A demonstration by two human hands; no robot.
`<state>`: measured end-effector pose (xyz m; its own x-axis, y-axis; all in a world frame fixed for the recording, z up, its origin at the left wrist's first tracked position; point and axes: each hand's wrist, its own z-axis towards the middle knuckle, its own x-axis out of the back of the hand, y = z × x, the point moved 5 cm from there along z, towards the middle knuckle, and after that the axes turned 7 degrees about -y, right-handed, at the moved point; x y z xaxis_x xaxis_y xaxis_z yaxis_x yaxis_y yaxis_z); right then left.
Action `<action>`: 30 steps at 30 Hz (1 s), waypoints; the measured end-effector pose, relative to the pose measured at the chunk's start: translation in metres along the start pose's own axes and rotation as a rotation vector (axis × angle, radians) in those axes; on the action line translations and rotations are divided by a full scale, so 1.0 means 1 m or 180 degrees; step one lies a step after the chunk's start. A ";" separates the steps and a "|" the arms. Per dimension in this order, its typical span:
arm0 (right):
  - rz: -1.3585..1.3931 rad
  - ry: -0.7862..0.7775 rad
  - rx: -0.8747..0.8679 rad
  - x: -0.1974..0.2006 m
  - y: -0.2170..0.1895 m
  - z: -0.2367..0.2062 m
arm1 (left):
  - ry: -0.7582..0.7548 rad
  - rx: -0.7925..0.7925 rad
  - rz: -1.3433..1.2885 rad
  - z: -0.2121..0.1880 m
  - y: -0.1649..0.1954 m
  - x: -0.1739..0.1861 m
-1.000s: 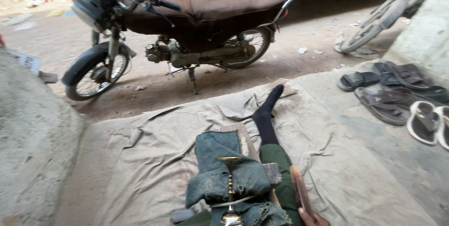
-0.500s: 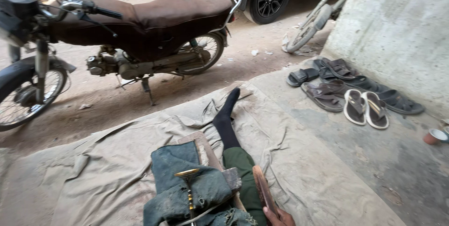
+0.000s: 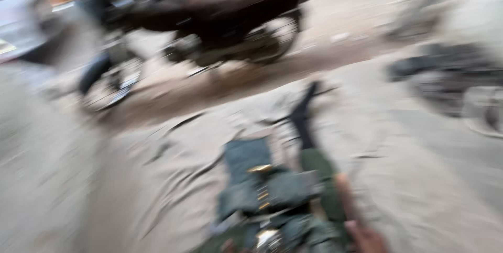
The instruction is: The person sits cross-legged on the ground holding a small decorated brass bell against a stone block on their lap. They hold a punch against the bell with one hand and repeatedly strike it with a wooden mallet held in the other hand, repositioning the bell and punch between strikes to work the metal surface.
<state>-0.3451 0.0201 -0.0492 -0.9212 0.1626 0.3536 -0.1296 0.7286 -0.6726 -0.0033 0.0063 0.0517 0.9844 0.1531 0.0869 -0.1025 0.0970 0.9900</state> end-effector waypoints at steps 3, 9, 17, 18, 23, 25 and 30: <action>0.1205 -0.0232 0.0001 -0.029 0.011 0.008 | 0.0105 -0.0037 -0.0234 -0.023 -0.003 0.063; 0.0899 -0.0222 0.0099 -0.045 0.029 0.016 | 0.0073 0.0905 -0.0376 -0.038 -0.021 0.074; 0.0998 -0.0319 0.0008 -0.075 0.038 0.022 | 0.0113 0.0941 -0.0371 -0.025 -0.013 0.108; 0.1020 -0.0322 0.0030 -0.077 0.037 0.023 | 0.0175 0.0924 -0.0345 -0.024 -0.017 0.109; 0.0952 -0.0245 0.0106 -0.082 0.036 0.028 | 0.0152 0.0713 -0.0524 -0.019 -0.024 0.107; 0.0973 -0.0163 0.0163 -0.082 0.036 0.029 | 0.0094 0.0746 -0.0549 -0.019 -0.021 0.106; 0.0912 0.0060 0.0131 -0.077 0.036 0.027 | -0.0124 0.0622 -0.0557 -0.018 -0.006 0.104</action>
<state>-0.2890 0.0160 -0.1182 -0.9154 0.3706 0.1571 0.1199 0.6235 -0.7726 0.0968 0.0397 0.0527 0.9898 0.1124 -0.0870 0.0956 -0.0736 0.9927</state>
